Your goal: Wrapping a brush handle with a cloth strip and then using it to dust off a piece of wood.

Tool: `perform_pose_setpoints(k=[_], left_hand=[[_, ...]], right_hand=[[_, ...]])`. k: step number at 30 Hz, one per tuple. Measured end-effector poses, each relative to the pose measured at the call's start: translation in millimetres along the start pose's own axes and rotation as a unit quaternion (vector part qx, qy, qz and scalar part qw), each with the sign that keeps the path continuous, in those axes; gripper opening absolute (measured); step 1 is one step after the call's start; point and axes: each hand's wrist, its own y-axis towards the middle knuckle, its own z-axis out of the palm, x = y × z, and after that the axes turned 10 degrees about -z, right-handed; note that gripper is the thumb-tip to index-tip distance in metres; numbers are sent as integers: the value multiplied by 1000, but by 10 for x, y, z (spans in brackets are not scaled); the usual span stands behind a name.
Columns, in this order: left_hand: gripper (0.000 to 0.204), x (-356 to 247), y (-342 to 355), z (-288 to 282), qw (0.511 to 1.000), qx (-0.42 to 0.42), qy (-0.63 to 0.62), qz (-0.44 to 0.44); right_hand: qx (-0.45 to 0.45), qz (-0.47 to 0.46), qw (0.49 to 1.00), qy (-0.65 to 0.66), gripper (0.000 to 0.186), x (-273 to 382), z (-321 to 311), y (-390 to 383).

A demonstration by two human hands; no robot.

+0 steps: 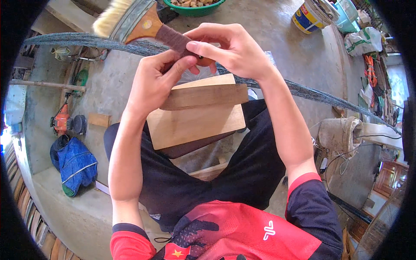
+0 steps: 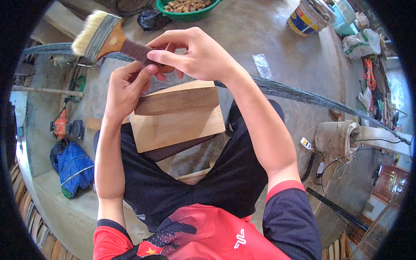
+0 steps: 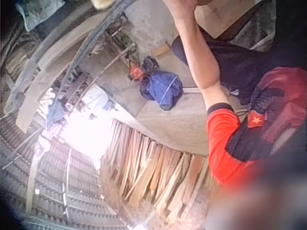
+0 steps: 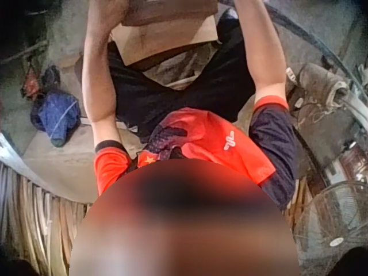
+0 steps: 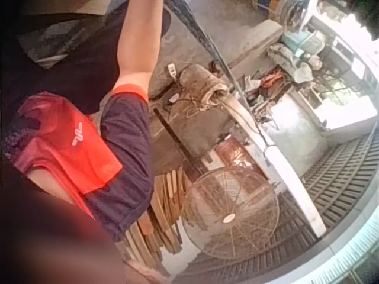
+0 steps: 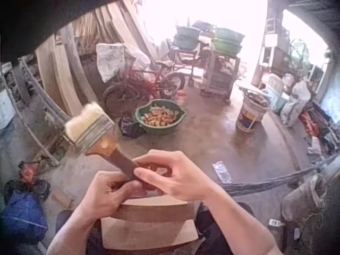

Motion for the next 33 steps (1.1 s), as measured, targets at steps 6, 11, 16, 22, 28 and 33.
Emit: perform_pose_setpoints(k=[6, 11, 16, 22, 28, 33], left_hand=[[24, 50, 74, 145, 993, -100, -54, 41], [23, -87, 35, -35, 1000, -19, -2, 21], [22, -42, -54, -174, 990, 130, -4, 46], [19, 2, -38, -104, 984, 167, -35, 44], [18, 23, -19, -31, 997, 47, 33, 60], [19, -89, -49, -37, 999, -4, 26, 46]], right_hand=[[-89, 22, 996, 6, 33, -48, 68, 17], [-72, 21, 995, 67, 34, -37, 10, -35], [69, 128, 963, 227, 40, 91, -15, -86], [131, 103, 940, 298, 34, -48, -58, -69], [14, 93, 990, 102, 36, -4, -48, -38], [-42, 85, 991, 98, 35, -23, -70, -15]])
